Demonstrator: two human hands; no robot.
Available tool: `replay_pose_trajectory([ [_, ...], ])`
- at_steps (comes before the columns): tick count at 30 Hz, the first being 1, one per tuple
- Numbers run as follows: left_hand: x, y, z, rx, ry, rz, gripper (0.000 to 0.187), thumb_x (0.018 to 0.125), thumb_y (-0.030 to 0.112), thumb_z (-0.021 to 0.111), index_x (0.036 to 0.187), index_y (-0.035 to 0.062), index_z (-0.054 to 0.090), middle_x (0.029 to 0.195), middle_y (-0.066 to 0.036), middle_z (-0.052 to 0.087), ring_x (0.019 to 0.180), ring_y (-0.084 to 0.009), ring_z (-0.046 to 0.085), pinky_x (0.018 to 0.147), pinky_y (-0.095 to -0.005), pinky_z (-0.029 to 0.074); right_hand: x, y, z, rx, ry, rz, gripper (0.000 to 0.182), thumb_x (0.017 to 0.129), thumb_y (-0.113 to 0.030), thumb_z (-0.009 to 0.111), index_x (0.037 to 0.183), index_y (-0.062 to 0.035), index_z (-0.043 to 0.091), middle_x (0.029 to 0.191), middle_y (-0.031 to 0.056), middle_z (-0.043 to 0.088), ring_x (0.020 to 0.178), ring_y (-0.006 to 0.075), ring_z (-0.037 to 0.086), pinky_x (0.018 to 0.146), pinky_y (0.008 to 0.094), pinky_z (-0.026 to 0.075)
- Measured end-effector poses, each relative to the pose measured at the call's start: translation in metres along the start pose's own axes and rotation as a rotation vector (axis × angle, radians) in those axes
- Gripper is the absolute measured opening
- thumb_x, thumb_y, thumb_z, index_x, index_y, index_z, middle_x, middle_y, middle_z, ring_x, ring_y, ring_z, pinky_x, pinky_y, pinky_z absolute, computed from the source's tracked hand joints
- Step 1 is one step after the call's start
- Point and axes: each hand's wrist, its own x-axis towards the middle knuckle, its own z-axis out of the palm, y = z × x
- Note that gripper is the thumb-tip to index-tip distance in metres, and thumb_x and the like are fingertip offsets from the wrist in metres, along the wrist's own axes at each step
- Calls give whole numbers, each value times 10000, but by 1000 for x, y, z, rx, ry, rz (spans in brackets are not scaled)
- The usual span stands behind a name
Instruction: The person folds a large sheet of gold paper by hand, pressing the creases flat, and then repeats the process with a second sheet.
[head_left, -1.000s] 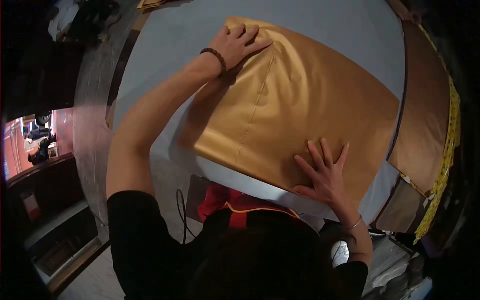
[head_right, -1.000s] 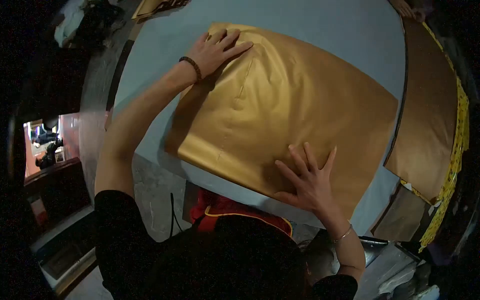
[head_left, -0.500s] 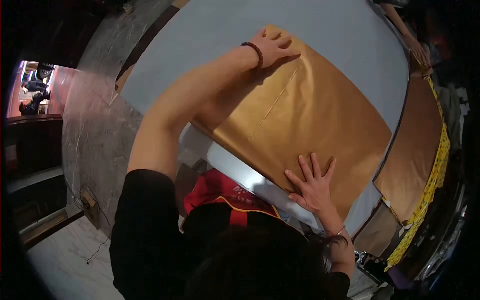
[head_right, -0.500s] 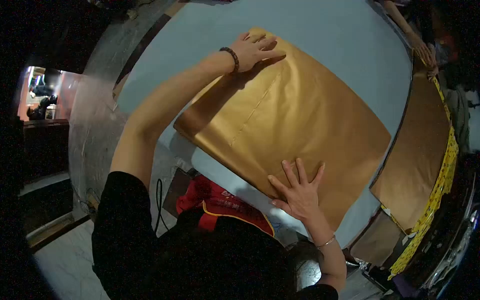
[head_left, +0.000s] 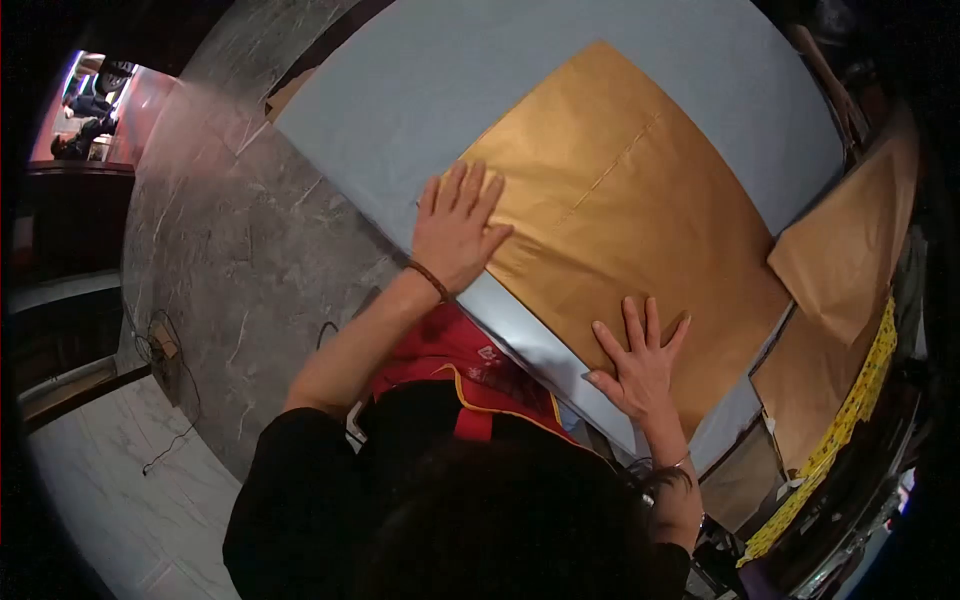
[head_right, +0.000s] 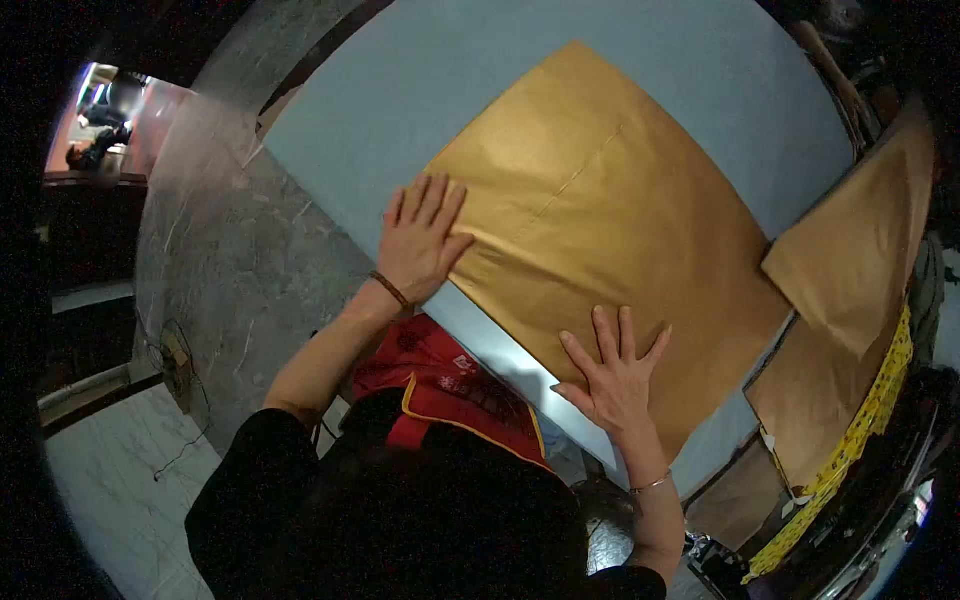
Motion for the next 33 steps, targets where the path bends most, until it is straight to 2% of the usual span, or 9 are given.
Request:
replay_pose_trajectory([
  [4, -13, -40, -4, 206, 15, -232, 608, 917, 450, 482, 1409, 112, 369, 1484, -161, 287, 1379, -318, 244, 1085, -569, 140, -2, -1, 4, 20, 37, 26, 626, 829, -704, 402, 1334, -343, 484, 1509, 88, 268, 1395, 359, 201, 990, 755, 30],
  [7, -12, 6, -28, 109, 37, -47, 612, 897, 448, 503, 1394, 111, 384, 1478, -176, 285, 1371, -355, 233, 1075, -580, 140, -1, -1, 5, 23, 42, 28, 623, 823, -699, 421, 1325, -337, 494, 1503, 90, 281, 1393, 361, 205, 987, 757, 33],
  [10, -28, 45, -13, -203, -36, 359, 595, 840, 471, 578, 1361, 218, 447, 1451, -130, 351, 1345, -344, 289, 1073, -548, 206, -1, -2, 0, 36, 45, 32, 601, 818, -680, 458, 1308, -335, 508, 1492, 84, 303, 1395, 350, 207, 981, 765, 45],
  [13, -33, 25, -10, -98, -36, 225, 578, 831, 453, 593, 1350, 232, 469, 1442, -146, 361, 1331, -367, 306, 1057, -563, 221, -3, -1, 1, 43, 60, 23, 618, 827, -665, 440, 1289, -267, 548, 1501, 109, 278, 1396, 364, 192, 1014, 729, 43],
  [15, -32, 7, -21, 218, 7, 149, 589, 829, 432, 592, 1357, 204, 463, 1432, -194, 356, 1318, -415, 299, 1040, -589, 205, -7, 3, 6, 56, 92, 19, 612, 825, -667, 445, 1304, -294, 526, 1487, 97, 304, 1394, 349, 201, 984, 755, 54],
  [18, -4, 30, -25, 79, 63, 122, 574, 842, 407, 573, 1357, 179, 460, 1426, -232, 341, 1309, -446, 287, 1027, -602, 194, -9, 5, 15, 35, 140, 49, 614, 820, -681, 441, 1322, -331, 498, 1486, 82, 309, 1390, 344, 212, 971, 766, 49],
  [22, 0, 104, -11, -135, -78, 622, 557, 874, 444, 528, 1373, 214, 436, 1463, -106, 335, 1345, -364, 271, 1033, -606, 189, -11, 5, 17, 95, 149, 57, 623, 798, -685, 474, 1311, -333, 509, 1488, 66, 307, 1396, 328, 214, 979, 772, 28],
  [28, -12, 94, 6, -21, -133, 513, 623, 849, 541, 524, 1382, 230, 437, 1492, -100, 302, 1372, -365, 239, 1007, -680, 147, -12, 8, 21, 131, 209, 12, 629, 812, -689, 456, 1342, -349, 470, 1494, 58, 298, 1389, 320, 231, 981, 773, 38],
  [33, -11, 95, -2, 7, -131, 550, 695, 874, 601, 465, 1440, 210, 360, 1527, -143, 217, 1401, -374, 160, 1026, -644, 76, -14, 11, 22, 154, 188, 28, 617, 855, -665, 414, 1376, -335, 429, 1501, 76, 280, 1389, 317, 230, 1000, 753, 13],
])
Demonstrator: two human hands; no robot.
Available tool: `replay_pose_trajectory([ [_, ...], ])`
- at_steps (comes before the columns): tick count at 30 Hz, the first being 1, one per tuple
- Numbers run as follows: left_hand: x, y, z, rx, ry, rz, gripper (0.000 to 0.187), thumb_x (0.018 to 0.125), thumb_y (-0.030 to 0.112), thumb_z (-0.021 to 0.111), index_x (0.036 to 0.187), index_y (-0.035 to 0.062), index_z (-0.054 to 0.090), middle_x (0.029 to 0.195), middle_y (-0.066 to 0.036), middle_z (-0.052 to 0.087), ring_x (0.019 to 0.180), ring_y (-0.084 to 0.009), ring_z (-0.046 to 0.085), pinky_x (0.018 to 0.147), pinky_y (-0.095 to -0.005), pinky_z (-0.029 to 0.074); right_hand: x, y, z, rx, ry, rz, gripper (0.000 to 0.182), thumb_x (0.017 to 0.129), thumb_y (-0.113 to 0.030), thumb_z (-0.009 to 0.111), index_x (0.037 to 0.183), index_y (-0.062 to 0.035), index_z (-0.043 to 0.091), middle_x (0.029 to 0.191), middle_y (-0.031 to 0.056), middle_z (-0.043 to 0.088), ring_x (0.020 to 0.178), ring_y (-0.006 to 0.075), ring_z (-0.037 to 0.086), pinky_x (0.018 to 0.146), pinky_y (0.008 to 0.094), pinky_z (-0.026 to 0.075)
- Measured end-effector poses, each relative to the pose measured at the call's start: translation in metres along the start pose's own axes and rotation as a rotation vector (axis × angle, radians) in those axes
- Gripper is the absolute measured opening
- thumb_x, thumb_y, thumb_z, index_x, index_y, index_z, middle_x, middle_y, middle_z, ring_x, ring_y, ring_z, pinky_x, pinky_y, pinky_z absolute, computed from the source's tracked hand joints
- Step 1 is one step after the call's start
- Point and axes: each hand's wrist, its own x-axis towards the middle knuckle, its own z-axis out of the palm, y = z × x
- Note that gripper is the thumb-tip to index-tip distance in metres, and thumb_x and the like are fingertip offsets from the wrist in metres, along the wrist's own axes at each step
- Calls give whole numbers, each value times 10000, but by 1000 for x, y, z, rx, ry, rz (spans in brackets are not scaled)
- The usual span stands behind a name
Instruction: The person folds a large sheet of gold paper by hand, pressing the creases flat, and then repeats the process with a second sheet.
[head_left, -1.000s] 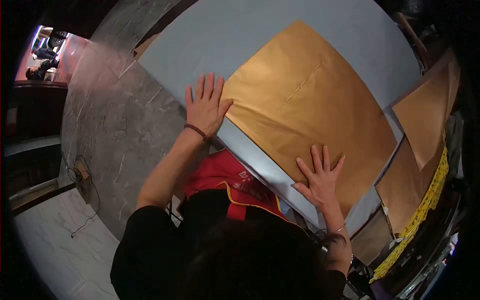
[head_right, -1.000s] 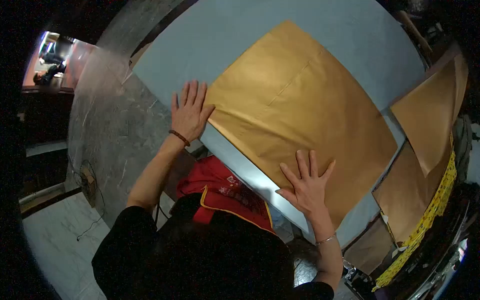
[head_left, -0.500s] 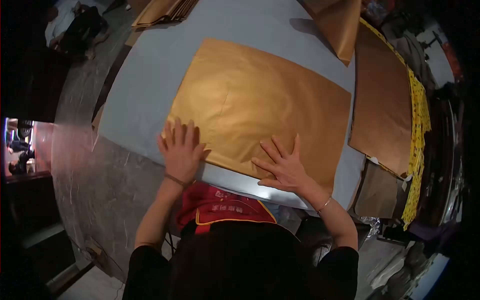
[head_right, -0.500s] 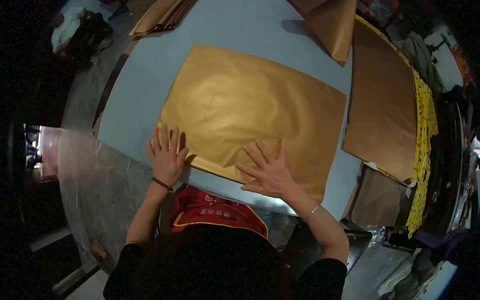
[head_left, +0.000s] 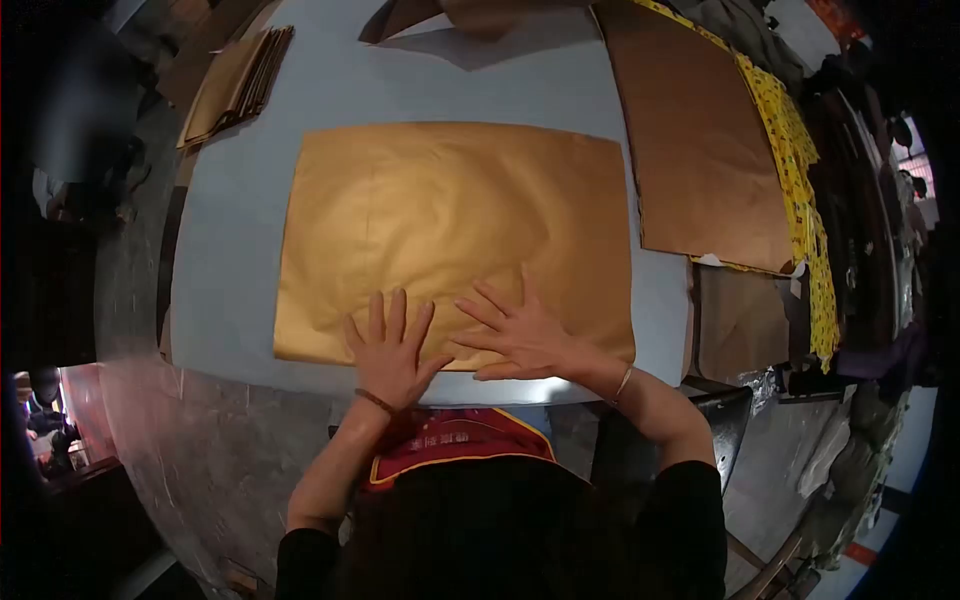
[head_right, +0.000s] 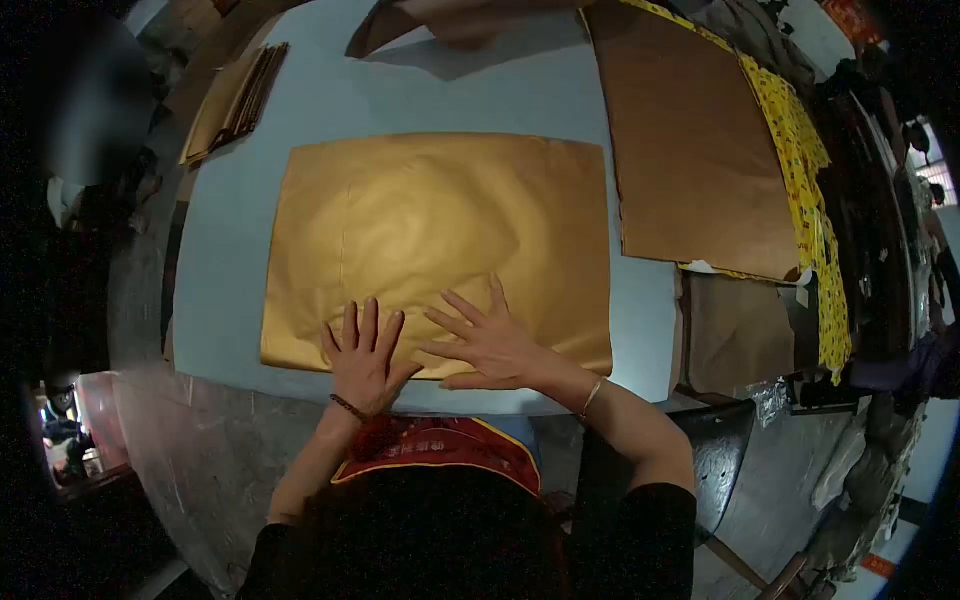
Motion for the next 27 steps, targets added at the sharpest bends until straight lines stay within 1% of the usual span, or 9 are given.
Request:
replay_pose_trajectory([
  [6, 0, 3, -4, -44, -34, -24, 898, 737, 757, 456, 1403, 157, 392, 1487, -197, 257, 1355, -421, 227, 969, -712, 133, -38, -4, -12, -70, -48, 299, 625, 883, -622, 397, 1385, -252, 433, 1505, 101, 272, 1394, 332, 220, 1032, 715, 10],
  [7, 0, 1, -1, -41, -9, -1, 940, 711, 774, 466, 1406, 146, 384, 1486, -211, 250, 1355, -424, 224, 960, -710, 144, -51, -7, -19, -56, -22, 282, 575, 890, -504, 478, 1385, -216, 430, 1495, 132, 278, 1386, 336, 234, 1010, 728, 38],
  [11, -1, 0, -4, -72, -21, 8, 951, 696, 793, 457, 1408, 167, 385, 1490, -212, 241, 1360, -425, 215, 965, -706, 132, -95, -19, -43, -135, -70, 484, 560, 893, -403, 515, 1384, -153, 412, 1484, 191, 269, 1358, 367, 266, 1058, 653, 106],
  [13, -1, -2, 2, -59, -11, 15, 947, 703, 795, 446, 1414, 173, 378, 1493, -212, 237, 1363, -426, 208, 968, -707, 120, -121, -19, -35, 45, 407, 951, 550, 898, -304, 588, 1371, -96, 402, 1406, 176, 370, 1228, 310, 421, 1027, 502, 313],
  [14, -2, -1, 4, -44, 4, 18, 943, 710, 797, 434, 1419, 179, 371, 1495, -212, 233, 1366, -426, 201, 971, -709, 108, -129, -23, -34, 44, 403, 966, 550, 898, -304, 588, 1371, -96, 402, 1406, 176, 370, 1228, 310, 421, 1027, 502, 313],
  [16, -4, 1, 6, -29, -22, 13, 942, 721, 801, 413, 1429, 182, 356, 1497, -214, 228, 1368, -431, 192, 977, -711, 87, -144, -31, -32, 823, 933, 1260, 475, 932, -232, 539, 1336, -25, 400, 1340, 145, 423, 1067, 209, 498, 906, 314, 416],
  [17, -4, 1, 7, -18, -29, 8, 944, 723, 803, 408, 1430, 181, 354, 1495, -216, 230, 1369, -433, 188, 977, -712, 84, -151, -32, -32, 948, 975, 1314, 452, 940, -222, 544, 1315, -12, 403, 1212, 73, 503, 950, 114, 498, 812, 249, 426],
  [21, -4, 0, 7, -2, -35, 25, 939, 726, 801, 405, 1431, 183, 351, 1491, -227, 230, 1370, -439, 182, 974, -720, 82, -160, -40, -36, 1068, 848, 1419, 414, 923, -206, 572, 1266, -6, 455, 1054, 39, 563, 881, 101, 501, 793, 258, 426],
  [27, -5, -1, 8, 31, -41, 21, 944, 734, 804, 403, 1447, 191, 328, 1503, -230, 198, 1382, -437, 144, 991, -703, 50, -158, -35, -28, 767, 934, 1278, 297, 898, -172, 608, 1154, -28, 559, 913, 1, 580, 770, 67, 483, 680, 225, 407],
])
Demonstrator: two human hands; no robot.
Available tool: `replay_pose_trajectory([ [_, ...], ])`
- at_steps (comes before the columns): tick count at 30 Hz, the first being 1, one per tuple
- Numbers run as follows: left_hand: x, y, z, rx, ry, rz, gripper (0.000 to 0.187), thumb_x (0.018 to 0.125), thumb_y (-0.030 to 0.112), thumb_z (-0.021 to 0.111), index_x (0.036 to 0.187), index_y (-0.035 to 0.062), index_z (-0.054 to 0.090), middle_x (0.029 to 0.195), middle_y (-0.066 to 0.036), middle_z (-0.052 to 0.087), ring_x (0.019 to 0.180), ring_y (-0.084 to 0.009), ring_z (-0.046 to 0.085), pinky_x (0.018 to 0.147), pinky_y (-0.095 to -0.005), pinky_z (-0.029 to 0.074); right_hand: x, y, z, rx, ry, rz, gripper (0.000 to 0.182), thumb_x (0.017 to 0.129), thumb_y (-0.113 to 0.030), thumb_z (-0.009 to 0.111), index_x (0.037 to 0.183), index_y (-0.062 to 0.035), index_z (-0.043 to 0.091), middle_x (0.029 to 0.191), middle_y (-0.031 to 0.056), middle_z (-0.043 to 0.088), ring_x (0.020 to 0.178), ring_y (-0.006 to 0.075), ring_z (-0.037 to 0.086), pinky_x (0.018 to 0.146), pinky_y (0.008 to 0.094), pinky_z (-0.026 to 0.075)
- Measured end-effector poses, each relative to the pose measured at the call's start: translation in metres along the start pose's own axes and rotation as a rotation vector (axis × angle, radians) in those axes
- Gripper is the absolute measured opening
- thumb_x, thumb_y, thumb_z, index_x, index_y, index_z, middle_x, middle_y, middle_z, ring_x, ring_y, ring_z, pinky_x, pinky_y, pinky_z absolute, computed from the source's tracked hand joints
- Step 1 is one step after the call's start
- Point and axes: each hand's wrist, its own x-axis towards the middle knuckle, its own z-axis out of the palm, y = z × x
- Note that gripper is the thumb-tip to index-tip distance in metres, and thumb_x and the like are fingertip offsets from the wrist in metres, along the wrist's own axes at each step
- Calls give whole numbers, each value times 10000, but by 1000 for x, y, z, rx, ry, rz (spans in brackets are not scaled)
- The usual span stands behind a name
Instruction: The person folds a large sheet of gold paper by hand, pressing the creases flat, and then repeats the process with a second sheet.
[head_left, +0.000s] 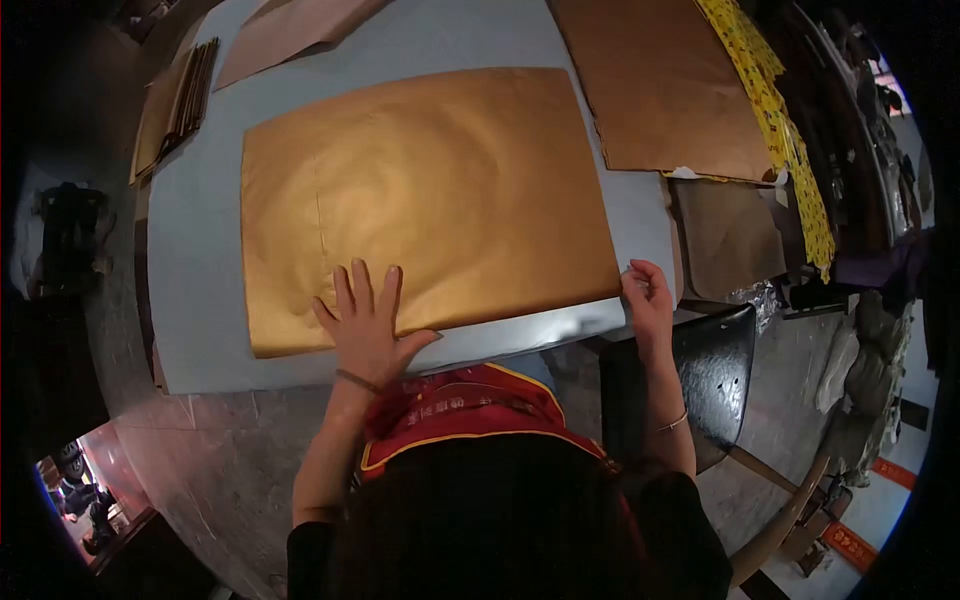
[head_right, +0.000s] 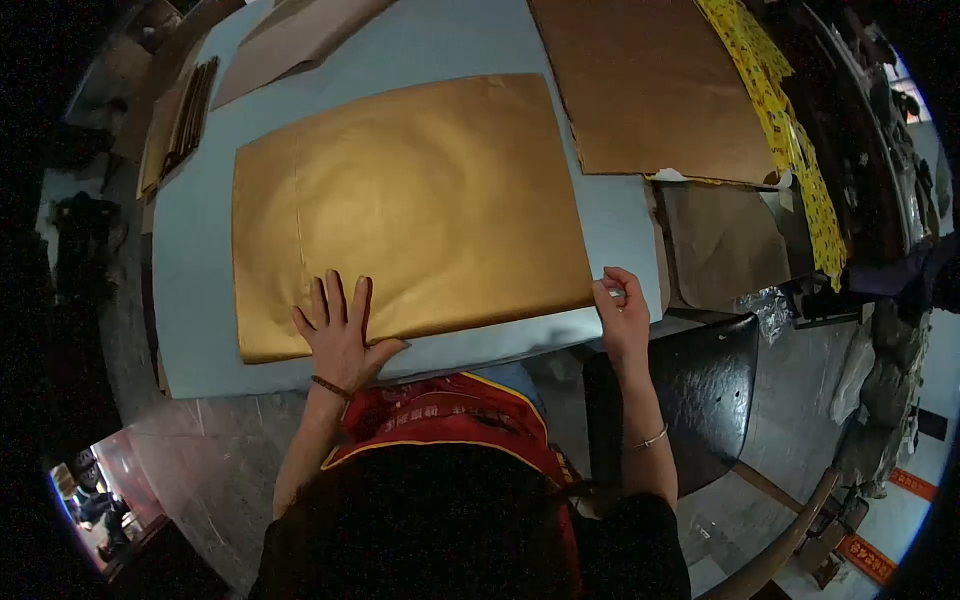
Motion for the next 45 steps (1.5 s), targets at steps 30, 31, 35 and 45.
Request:
replay_pose_trajectory([
  [30, 1, 11, -13, 33, -53, -33, 970, 741, 815, 391, 1452, 159, 330, 1485, -254, 223, 1363, -439, 198, 1009, -678, 117, 9, -8, 2, 16, -120, 306, 256, 881, -114, 605, 1098, -45, 489, 695, 28, 573, 562, 84, 533, 459, 230, 406],
  [31, 1, 11, -13, 40, -48, -28, 969, 741, 814, 393, 1451, 157, 331, 1485, -255, 223, 1364, -438, 194, 1011, -678, 114, 9, -10, 3, 4, -118, 316, 255, 881, -117, 609, 1094, -45, 488, 702, 31, 574, 566, 86, 537, 463, 233, 412],
  [35, -1, 8, -9, -5, -45, -31, 967, 755, 802, 395, 1472, 163, 281, 1506, -253, 172, 1377, -439, 158, 1014, -678, 99, 9, -8, 3, 47, -121, 322, 251, 882, -129, 618, 1079, -47, 486, 722, 40, 579, 575, 94, 549, 464, 239, 421],
  [45, 0, 9, 2, -70, 97, -65, 729, 837, 604, 505, 1432, 211, 354, 1476, -214, 266, 1352, -431, 225, 986, -699, 165, 11, -6, -1, 40, -133, 316, 253, 884, -115, 603, 1092, -45, 478, 704, 49, 575, 567, 107, 553, 467, 239, 452],
])
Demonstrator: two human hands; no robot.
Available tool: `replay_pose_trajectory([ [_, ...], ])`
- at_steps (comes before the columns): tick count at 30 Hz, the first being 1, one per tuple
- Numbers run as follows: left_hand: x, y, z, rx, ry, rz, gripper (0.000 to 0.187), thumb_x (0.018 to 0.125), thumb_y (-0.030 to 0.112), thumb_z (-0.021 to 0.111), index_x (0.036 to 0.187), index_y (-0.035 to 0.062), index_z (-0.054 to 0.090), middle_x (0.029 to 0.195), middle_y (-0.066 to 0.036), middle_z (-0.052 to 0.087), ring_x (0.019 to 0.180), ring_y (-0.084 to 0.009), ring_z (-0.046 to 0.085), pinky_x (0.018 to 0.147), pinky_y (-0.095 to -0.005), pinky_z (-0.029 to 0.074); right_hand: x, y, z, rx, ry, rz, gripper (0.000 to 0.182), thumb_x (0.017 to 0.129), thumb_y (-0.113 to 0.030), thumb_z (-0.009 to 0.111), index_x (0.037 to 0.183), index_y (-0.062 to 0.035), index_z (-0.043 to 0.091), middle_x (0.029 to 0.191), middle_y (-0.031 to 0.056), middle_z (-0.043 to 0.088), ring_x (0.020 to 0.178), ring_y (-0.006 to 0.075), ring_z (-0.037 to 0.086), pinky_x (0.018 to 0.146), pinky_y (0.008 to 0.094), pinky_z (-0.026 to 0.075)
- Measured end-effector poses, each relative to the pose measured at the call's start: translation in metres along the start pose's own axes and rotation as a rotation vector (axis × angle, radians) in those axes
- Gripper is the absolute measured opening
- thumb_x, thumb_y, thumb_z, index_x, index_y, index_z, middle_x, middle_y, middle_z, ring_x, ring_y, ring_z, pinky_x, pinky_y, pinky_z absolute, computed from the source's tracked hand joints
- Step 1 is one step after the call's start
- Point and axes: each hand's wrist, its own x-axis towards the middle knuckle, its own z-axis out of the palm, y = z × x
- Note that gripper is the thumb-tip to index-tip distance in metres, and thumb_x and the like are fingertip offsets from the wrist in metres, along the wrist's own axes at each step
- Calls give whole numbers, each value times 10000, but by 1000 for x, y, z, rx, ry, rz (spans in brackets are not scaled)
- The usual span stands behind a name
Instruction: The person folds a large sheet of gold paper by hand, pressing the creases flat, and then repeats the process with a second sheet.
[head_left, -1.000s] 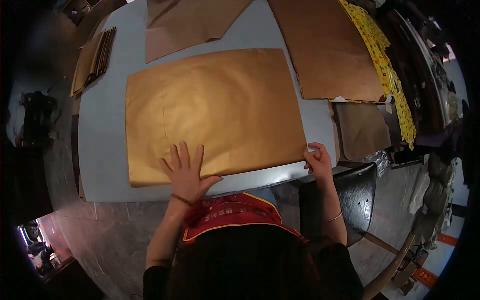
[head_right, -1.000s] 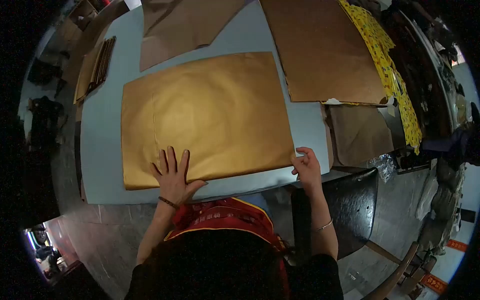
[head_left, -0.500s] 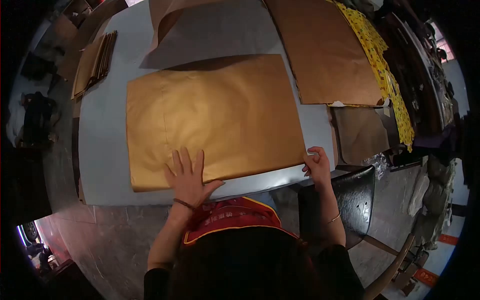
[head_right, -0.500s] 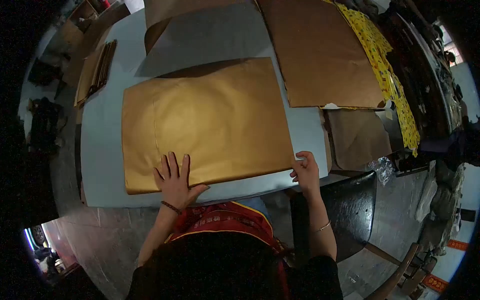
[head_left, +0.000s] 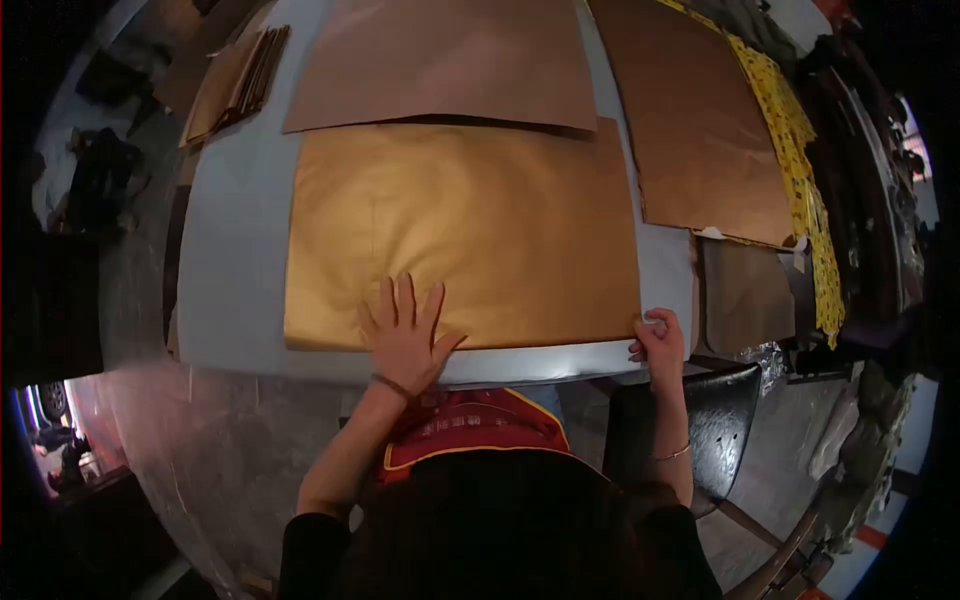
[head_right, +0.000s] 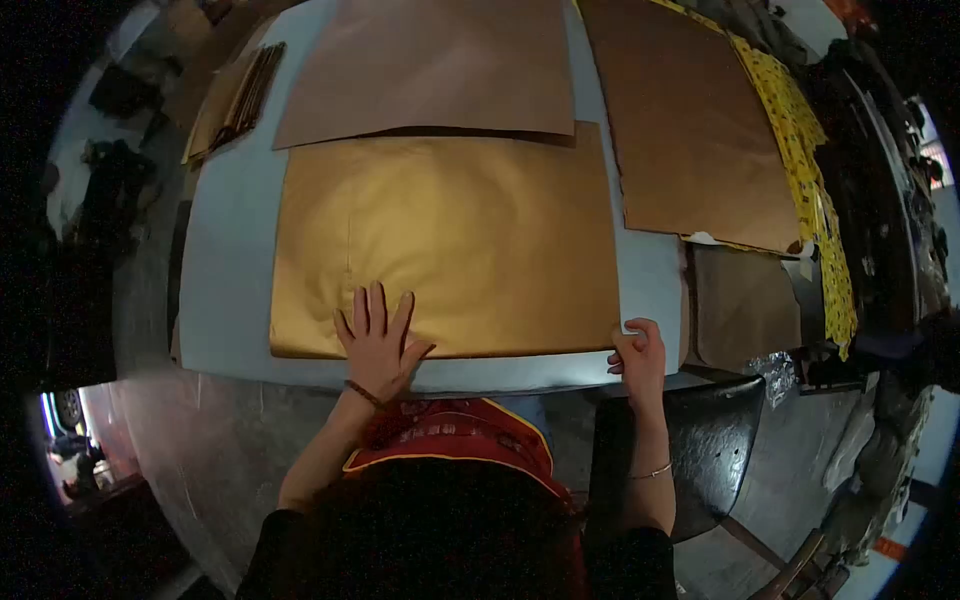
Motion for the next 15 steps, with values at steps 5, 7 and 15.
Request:
replay_pose_trajectory([
  [5, 0, 1, -6, -33, -96, -36, 799, 831, 696, 427, 1451, 202, 327, 1500, -216, 214, 1376, -418, 175, 1032, -657, 74, 2, -1, 1, 10, -26, -5, 266, 884, -119, 612, 1095, -36, 473, 721, 46, 572, 560, 99, 539, 463, 239, 468],
  [7, -1, 0, -2, -35, -62, -29, 831, 805, 711, 451, 1449, 200, 333, 1497, -220, 221, 1375, -418, 176, 1031, -656, 75, 3, -5, 2, -28, -8, 13, 260, 884, -119, 612, 1091, -37, 478, 727, 46, 574, 553, 97, 535, 462, 236, 455],
  [15, 0, 1, 0, -88, 1, -42, 850, 739, 715, 520, 1420, 225, 381, 1486, -204, 262, 1369, -413, 211, 1002, -684, 131, 1, 0, 7, -122, 32, -30, 215, 876, -137, 620, 1049, -42, 536, 783, 54, 589, 577, 122, 542, 521, 268, 447],
])
